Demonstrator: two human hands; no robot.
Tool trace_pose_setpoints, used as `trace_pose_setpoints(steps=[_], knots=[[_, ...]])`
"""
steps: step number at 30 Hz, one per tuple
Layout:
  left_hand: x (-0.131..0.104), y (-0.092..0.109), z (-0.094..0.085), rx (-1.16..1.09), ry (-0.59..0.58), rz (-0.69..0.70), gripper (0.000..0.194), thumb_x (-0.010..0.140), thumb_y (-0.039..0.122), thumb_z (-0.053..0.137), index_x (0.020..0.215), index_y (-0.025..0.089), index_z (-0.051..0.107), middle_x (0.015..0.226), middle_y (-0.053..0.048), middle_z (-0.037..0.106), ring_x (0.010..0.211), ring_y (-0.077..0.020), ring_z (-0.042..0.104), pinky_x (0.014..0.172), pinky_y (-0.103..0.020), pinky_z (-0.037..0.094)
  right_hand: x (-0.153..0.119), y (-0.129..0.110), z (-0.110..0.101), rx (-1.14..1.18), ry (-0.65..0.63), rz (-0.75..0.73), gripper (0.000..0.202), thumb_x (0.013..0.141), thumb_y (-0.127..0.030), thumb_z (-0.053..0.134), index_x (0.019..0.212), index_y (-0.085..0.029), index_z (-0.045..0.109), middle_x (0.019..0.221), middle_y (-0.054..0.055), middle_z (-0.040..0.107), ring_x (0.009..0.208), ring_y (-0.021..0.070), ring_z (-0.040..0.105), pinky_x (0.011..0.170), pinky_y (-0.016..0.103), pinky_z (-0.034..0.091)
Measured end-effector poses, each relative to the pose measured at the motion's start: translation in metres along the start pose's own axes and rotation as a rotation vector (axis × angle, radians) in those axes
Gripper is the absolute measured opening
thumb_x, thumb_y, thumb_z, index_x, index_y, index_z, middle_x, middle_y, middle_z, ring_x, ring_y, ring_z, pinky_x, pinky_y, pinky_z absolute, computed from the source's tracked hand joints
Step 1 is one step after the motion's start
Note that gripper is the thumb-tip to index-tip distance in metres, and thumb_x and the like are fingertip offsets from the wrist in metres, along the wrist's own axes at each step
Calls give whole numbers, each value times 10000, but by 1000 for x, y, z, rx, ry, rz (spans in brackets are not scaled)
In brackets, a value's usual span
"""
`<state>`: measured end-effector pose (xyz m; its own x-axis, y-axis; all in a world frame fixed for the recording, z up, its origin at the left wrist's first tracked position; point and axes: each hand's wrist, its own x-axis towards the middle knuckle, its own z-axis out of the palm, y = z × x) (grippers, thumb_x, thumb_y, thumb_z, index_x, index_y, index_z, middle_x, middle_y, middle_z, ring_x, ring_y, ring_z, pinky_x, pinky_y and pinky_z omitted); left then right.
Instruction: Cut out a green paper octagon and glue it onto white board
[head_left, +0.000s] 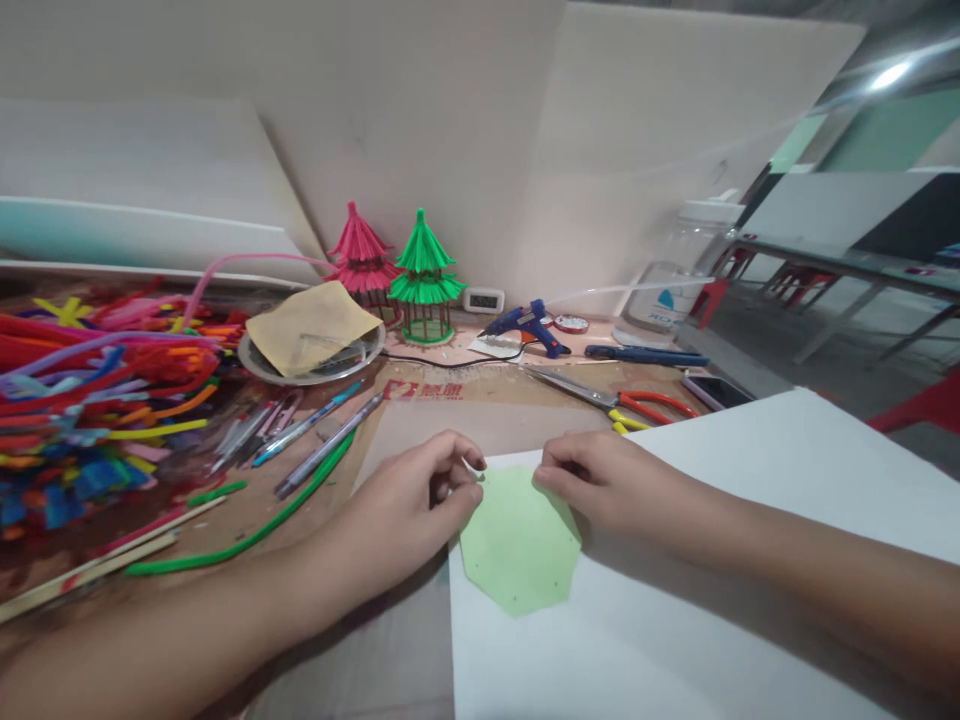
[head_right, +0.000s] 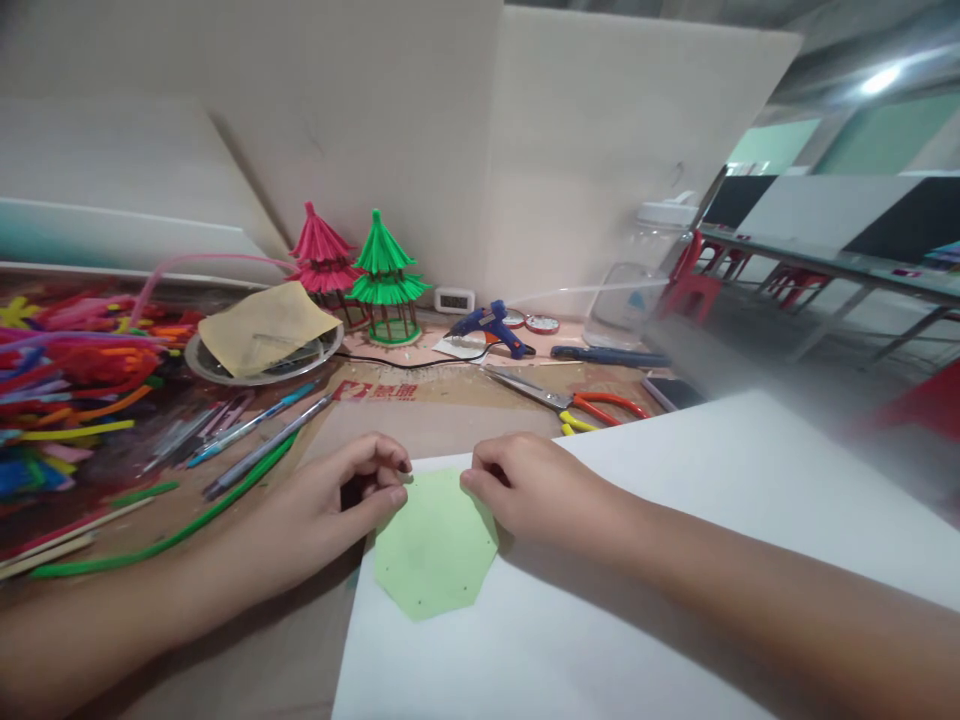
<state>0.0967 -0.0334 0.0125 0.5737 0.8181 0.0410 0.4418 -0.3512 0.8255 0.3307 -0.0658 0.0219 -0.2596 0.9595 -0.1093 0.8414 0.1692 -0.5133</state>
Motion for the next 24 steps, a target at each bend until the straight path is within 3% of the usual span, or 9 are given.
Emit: trace_pose_setpoints(steps=[8, 24], knots=[[10, -7, -3, 131, 48, 23, 146, 909, 322, 545, 994, 216, 600, 828, 14, 644, 767, -180, 600, 694, -299, 437, 4, -1, 8, -40, 113, -27, 291, 960, -312, 496, 698, -200, 557, 697, 3, 594, 668, 149, 524, 613, 267, 336], [11, -8, -2, 187, 35, 40, 198, 899, 288, 530, 1046, 196, 627, 788, 3, 650, 724, -182, 606, 640, -283, 432, 7, 2, 7, -27, 95, -2, 303, 937, -333, 525, 662, -207, 528, 647, -6, 569, 588, 139, 470, 541, 264, 310]])
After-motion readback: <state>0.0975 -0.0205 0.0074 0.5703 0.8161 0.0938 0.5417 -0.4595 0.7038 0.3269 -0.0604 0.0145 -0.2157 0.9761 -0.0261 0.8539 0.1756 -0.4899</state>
